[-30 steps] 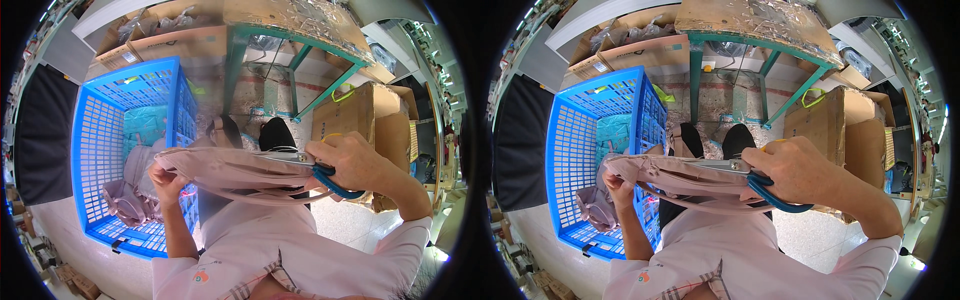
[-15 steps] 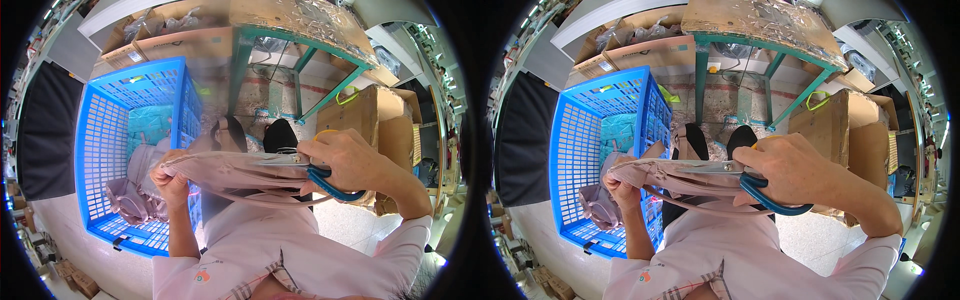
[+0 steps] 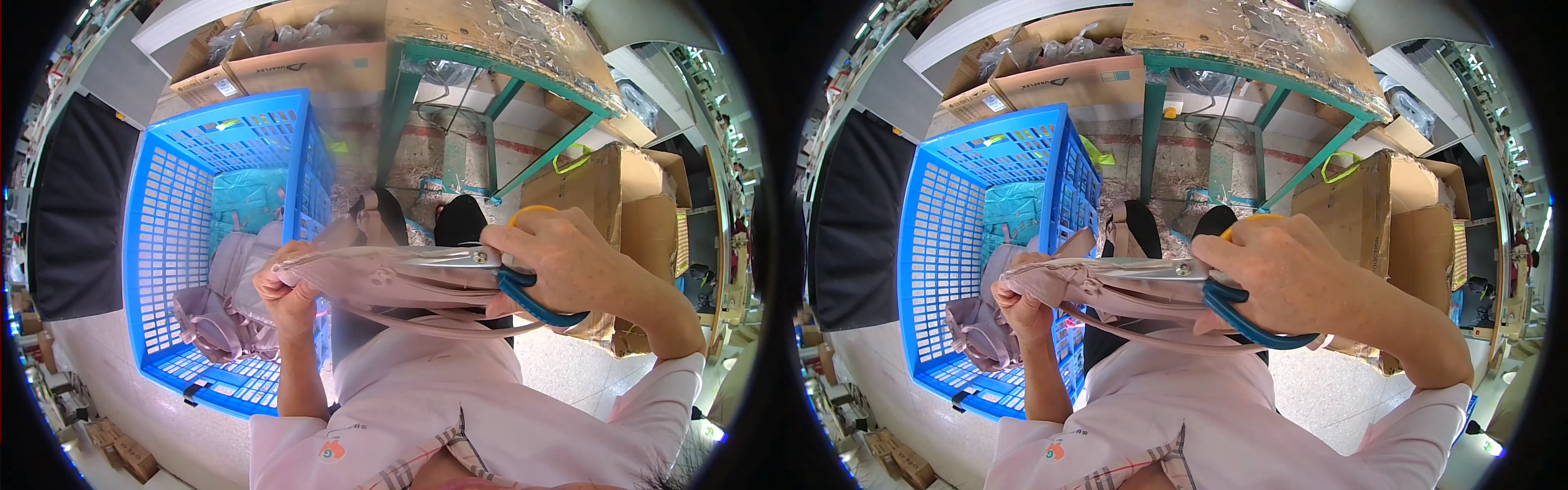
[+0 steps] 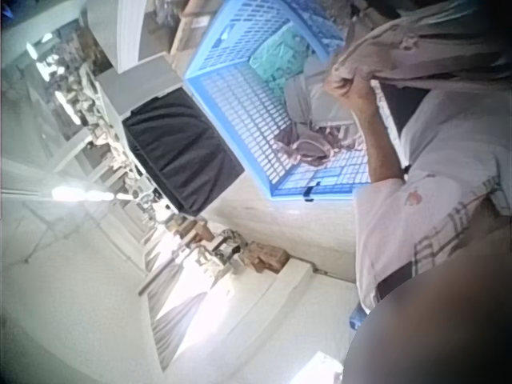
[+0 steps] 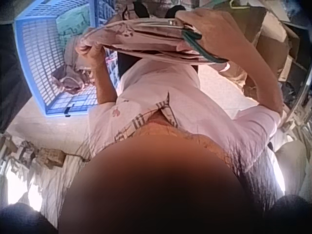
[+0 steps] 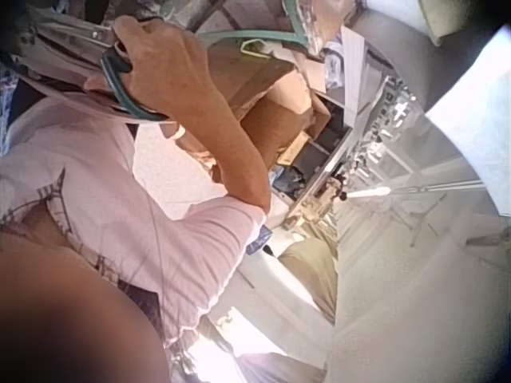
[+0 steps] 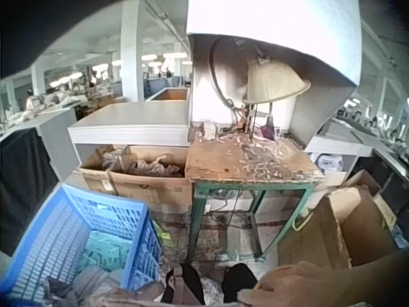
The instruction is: Trim excess material and loose threads from a backpack using a pair of scissors.
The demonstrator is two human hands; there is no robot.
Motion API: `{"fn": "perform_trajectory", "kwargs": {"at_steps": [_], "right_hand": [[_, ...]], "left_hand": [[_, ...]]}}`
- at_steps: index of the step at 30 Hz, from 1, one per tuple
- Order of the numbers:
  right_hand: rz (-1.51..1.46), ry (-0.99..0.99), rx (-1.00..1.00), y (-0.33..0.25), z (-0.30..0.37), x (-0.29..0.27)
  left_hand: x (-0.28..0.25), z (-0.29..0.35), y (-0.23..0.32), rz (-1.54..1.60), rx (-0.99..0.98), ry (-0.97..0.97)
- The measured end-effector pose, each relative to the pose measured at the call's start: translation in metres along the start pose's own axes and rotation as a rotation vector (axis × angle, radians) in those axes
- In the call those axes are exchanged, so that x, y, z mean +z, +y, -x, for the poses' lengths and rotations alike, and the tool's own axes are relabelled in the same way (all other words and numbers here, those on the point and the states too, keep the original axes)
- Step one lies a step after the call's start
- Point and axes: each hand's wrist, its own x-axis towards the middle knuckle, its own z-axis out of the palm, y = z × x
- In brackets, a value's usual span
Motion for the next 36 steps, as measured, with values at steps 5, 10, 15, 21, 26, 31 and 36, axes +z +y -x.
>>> {"fn": "perform_trajectory", "kwargs": {"at_steps": [5,10,15,21,26,31,36], "right_hand": [[0.002,0.015,-0.037,0.002,-0.01,0.004],[0.001,-0.016,-0.051,0.002,-0.011,0.004],[0.075,-0.039,-0.035,0.001,-0.01,0.003],[0.027,0.064,-0.072,0.001,-0.017,0.005],[0.017,0.001,-0.066,0.001,-0.02,0.006],[0.043,0.038,-0.095,0.003,-0.019,0.012],[0.086,-0.014,-0.052,0.001,-0.018,0.012]], "left_hand": [[0.0,-0.002,0.002,0.026,-0.024,-0.008],[-0.001,-0.002,0.003,0.046,-0.045,0.001],[-0.001,-0.005,0.004,0.06,-0.1,-0.035],[0.0,-0.004,0.006,0.065,-0.124,-0.034],[-0.002,-0.005,0.006,0.11,-0.104,-0.064],[-0.001,-0.005,0.005,0.116,-0.108,-0.045],[0.0,-0.006,0.006,0.135,-0.16,-0.045]]}}
